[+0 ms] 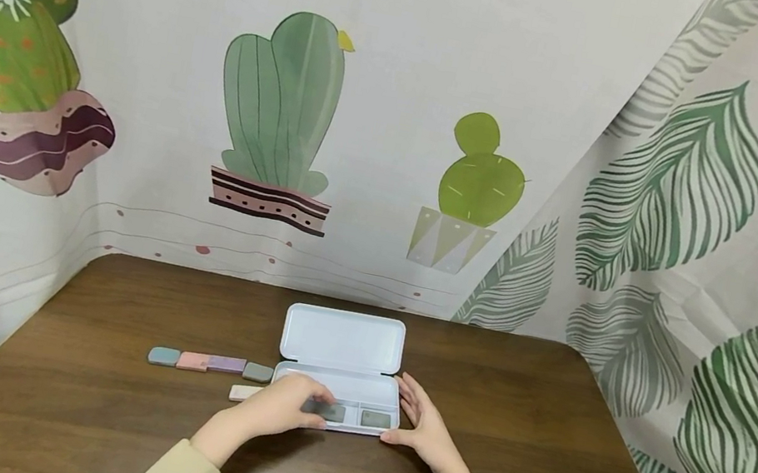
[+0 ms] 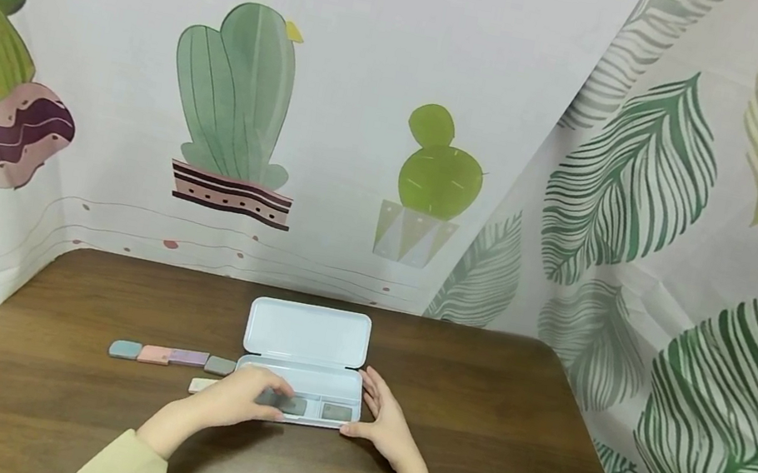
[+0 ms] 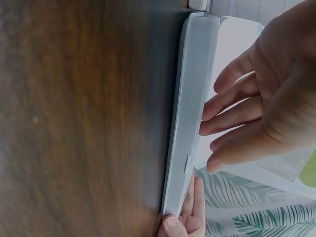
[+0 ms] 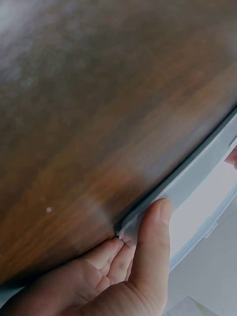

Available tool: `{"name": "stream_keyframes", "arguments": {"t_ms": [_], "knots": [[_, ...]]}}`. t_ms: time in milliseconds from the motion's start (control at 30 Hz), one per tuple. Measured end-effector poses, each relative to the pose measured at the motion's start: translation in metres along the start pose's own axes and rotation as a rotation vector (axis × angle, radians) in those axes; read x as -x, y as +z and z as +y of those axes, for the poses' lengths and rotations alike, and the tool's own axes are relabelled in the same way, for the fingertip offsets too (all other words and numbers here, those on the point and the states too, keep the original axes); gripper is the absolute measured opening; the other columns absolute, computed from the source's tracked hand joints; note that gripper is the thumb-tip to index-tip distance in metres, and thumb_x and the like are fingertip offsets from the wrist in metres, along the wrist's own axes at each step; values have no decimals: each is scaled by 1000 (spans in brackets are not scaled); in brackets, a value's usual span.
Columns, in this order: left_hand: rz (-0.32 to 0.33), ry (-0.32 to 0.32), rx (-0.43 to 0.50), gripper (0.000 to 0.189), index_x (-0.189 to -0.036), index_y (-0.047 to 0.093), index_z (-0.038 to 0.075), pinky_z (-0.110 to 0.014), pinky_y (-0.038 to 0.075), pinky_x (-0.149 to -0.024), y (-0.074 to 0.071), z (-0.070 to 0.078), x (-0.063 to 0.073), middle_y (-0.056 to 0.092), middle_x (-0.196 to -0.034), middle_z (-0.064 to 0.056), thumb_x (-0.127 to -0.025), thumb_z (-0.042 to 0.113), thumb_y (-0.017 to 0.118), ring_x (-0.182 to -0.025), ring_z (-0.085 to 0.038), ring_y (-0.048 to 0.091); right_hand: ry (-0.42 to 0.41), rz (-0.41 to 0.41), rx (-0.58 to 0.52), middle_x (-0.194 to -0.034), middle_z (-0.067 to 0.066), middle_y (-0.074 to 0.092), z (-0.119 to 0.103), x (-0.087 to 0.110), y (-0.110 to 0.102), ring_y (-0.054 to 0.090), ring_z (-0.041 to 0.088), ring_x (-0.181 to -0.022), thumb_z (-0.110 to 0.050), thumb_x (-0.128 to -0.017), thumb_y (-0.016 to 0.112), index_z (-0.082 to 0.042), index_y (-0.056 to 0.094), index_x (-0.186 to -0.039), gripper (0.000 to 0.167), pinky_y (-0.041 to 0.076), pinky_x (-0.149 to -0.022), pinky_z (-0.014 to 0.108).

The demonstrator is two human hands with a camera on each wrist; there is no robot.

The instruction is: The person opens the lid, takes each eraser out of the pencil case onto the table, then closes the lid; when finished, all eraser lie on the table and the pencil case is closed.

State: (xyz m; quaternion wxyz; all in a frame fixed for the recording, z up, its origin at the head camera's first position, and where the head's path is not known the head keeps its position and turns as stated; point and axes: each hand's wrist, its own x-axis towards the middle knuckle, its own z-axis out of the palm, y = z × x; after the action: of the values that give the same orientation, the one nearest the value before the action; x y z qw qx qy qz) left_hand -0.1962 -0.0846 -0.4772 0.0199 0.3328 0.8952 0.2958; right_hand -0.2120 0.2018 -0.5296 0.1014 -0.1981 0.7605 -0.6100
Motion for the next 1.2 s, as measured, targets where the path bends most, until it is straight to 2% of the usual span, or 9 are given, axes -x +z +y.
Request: {"name": "stream_keyframes", "arguments": {"t_ms": [333, 567, 667, 800, 1200], "knots": [[-34, -39, -1, 28, -107, 73, 6, -37, 53, -89, 0, 5, -1, 75, -104, -3, -82, 20, 78, -100, -20, 67, -2, 5, -3, -156, 30, 25, 0, -1, -1, 21, 43, -144, -1, -72, 83, 9, 14, -151, 106, 31, -103, 5], [-3, -24, -62, 28, -103, 73, 6, -33, 53, -83, 4, 6, -2, 74, -99, -3, -77, 13, 81, -90, -16, 65, -9, 6, 6, -155, 30, 26, 1, 0, -1, 26, 38, -143, -2, -72, 83, 9, 14, -151, 105, 31, -103, 6], [15, -20, -88, 27, -100, 73, 6, -31, 53, -82, 6, 7, -3, 74, -96, -2, -75, 12, 82, -87, -14, 65, -5, 3, 8, -155, 30, 26, 0, 0, 0, 25, 40, -143, -1, -72, 83, 9, 14, -151, 105, 31, -103, 5], [22, -23, -95, 26, -99, 73, 6, -30, 53, -81, 7, 8, -2, 73, -95, -2, -75, 11, 82, -87, -14, 65, -2, -3, 10, -155, 31, 26, -1, 0, 0, 23, 44, -144, -1, -72, 83, 9, 14, -151, 106, 31, -103, 5], [31, 0, -153, 24, -97, 75, 9, -29, 52, -79, 9, 9, -4, 74, -93, 0, -75, 12, 82, -85, -13, 63, -13, 4, 12, -155, 31, 27, 1, -1, -1, 24, 44, -143, -1, -72, 83, 10, 14, -151, 105, 31, -103, 5]]}}
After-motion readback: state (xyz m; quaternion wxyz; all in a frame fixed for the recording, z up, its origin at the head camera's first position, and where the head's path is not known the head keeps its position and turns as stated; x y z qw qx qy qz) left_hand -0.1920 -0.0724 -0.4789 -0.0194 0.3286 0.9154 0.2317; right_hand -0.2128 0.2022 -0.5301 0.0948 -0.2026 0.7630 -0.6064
